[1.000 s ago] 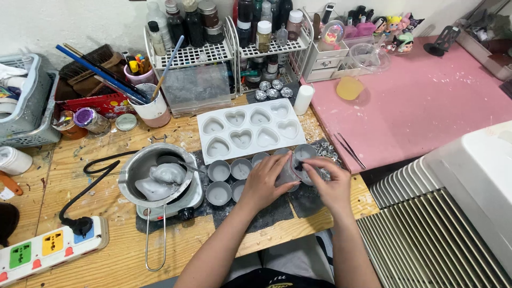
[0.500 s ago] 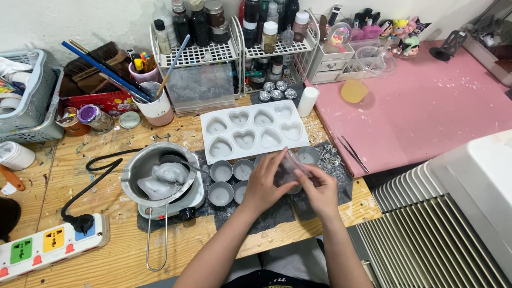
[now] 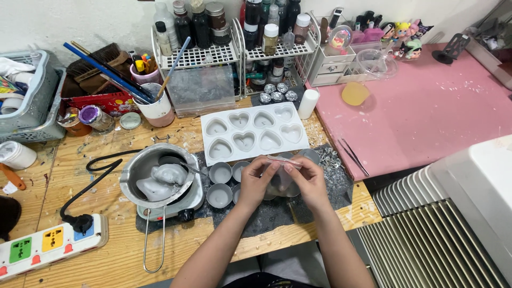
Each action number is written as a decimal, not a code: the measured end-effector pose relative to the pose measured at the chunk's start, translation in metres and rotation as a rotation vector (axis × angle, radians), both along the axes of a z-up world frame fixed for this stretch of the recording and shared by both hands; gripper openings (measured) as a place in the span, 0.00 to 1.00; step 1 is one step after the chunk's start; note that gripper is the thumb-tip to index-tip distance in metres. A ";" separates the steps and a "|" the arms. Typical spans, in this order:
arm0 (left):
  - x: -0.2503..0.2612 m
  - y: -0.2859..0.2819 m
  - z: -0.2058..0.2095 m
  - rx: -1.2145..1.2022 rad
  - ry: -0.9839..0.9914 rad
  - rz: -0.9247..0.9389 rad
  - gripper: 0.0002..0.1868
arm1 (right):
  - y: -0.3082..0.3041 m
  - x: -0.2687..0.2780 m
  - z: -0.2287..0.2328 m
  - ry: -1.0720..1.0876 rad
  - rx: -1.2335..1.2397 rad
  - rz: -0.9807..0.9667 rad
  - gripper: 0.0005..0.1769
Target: The recorder is preparing small metal candle molds by inserting wicks and cleaning the molds.
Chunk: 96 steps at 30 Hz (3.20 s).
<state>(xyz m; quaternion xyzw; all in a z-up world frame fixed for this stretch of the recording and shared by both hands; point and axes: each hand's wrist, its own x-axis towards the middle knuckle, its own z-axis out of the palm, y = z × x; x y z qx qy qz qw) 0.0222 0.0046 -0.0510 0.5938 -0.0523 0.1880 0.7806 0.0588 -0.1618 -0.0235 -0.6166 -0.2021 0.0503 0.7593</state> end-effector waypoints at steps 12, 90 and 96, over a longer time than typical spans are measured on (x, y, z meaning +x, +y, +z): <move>-0.002 0.001 0.006 -0.001 -0.036 0.112 0.07 | 0.019 0.005 -0.014 -0.059 0.182 0.049 0.03; -0.238 0.144 0.015 -0.940 0.240 -0.194 0.40 | 0.028 0.029 0.068 -0.785 -0.481 -0.643 0.15; -0.225 0.145 0.053 -0.629 0.379 -0.192 0.30 | 0.116 -0.041 0.090 -0.518 -0.420 0.246 0.31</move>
